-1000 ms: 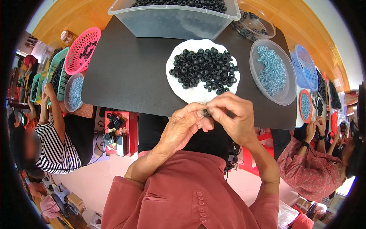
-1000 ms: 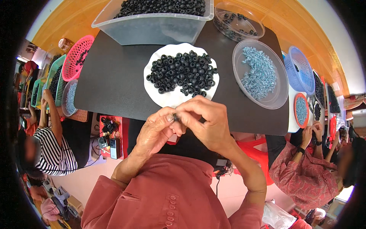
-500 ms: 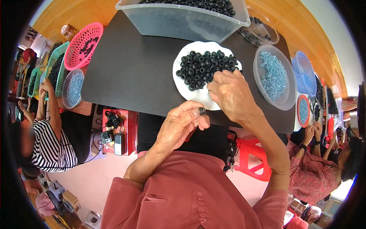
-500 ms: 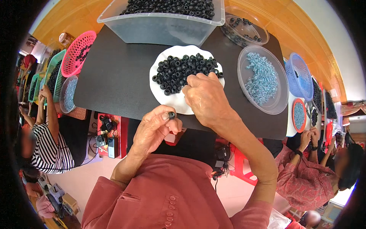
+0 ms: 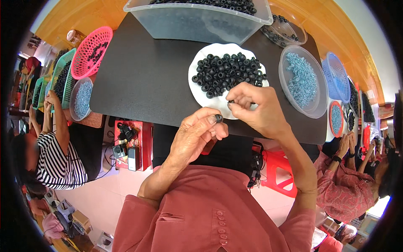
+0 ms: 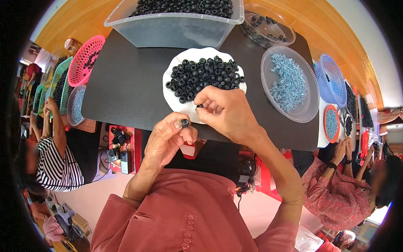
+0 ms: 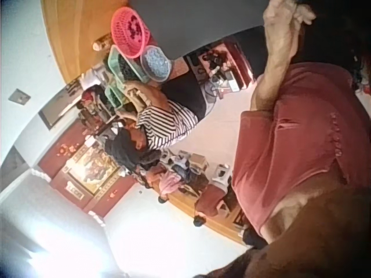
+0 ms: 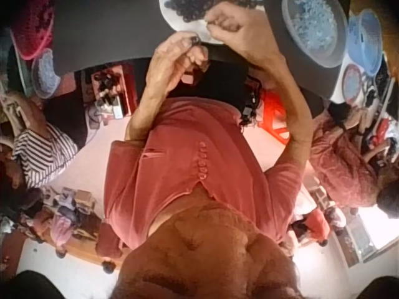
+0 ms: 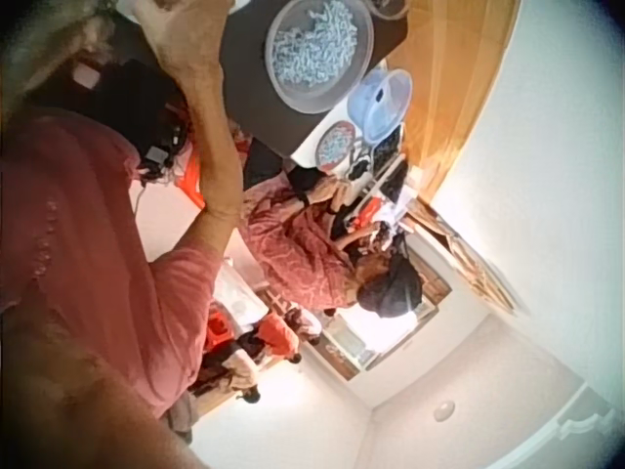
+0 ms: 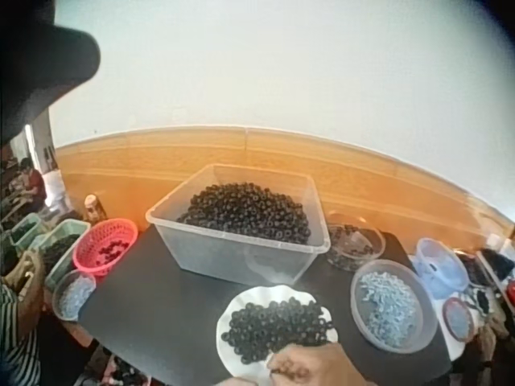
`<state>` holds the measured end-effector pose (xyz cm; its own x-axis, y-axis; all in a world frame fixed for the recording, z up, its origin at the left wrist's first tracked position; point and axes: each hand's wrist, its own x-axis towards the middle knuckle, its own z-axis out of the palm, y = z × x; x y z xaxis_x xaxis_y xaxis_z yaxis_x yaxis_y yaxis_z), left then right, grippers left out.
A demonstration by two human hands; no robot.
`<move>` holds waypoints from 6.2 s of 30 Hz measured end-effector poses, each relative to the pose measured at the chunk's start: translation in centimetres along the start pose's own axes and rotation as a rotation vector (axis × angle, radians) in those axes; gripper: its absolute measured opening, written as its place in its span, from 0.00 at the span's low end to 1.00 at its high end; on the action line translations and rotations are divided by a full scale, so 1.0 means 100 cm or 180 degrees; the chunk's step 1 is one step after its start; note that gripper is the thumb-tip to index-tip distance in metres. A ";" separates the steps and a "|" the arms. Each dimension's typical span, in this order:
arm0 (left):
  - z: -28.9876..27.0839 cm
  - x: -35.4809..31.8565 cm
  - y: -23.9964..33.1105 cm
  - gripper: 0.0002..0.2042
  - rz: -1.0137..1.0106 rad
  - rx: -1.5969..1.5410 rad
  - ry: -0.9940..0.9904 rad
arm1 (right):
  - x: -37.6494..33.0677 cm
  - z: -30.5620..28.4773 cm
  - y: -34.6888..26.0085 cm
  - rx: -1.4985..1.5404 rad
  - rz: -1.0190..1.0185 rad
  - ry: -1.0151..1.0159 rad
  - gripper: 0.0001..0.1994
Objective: The person picks hollow black components from a plate and inserts small blue beads taken from a dish into them by hand.
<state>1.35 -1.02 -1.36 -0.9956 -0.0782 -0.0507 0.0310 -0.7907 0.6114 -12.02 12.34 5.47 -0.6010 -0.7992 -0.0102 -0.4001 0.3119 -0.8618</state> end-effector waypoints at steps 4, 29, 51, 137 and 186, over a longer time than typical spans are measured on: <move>0.002 -0.001 -0.001 0.11 0.0009 0.0196 0.0035 | -0.008 0.000 0.002 0.1348 0.0310 -0.0199 0.05; 0.005 0.004 -0.004 0.12 -0.0148 0.0503 -0.0027 | -0.021 0.011 0.021 0.1398 -0.0562 -0.0009 0.07; 0.005 0.005 -0.008 0.12 -0.0229 0.0687 0.0074 | -0.025 0.012 0.018 0.0514 -0.1005 0.0296 0.07; 0.018 0.010 -0.036 0.14 0.0018 -0.0394 -0.0329 | -0.035 0.015 0.010 -0.0660 -0.1116 0.0968 0.07; 0.005 0.014 -0.013 0.14 -0.0459 0.0156 -0.0582 | 0.043 -0.043 0.034 -0.0962 -0.0516 0.0664 0.10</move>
<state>-0.13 0.20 -1.83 -0.9890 0.1481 0.0008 -0.1125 -0.7550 0.6461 -18.92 12.15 4.69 -0.6285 -0.7387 0.2435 -0.6680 0.3523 -0.6555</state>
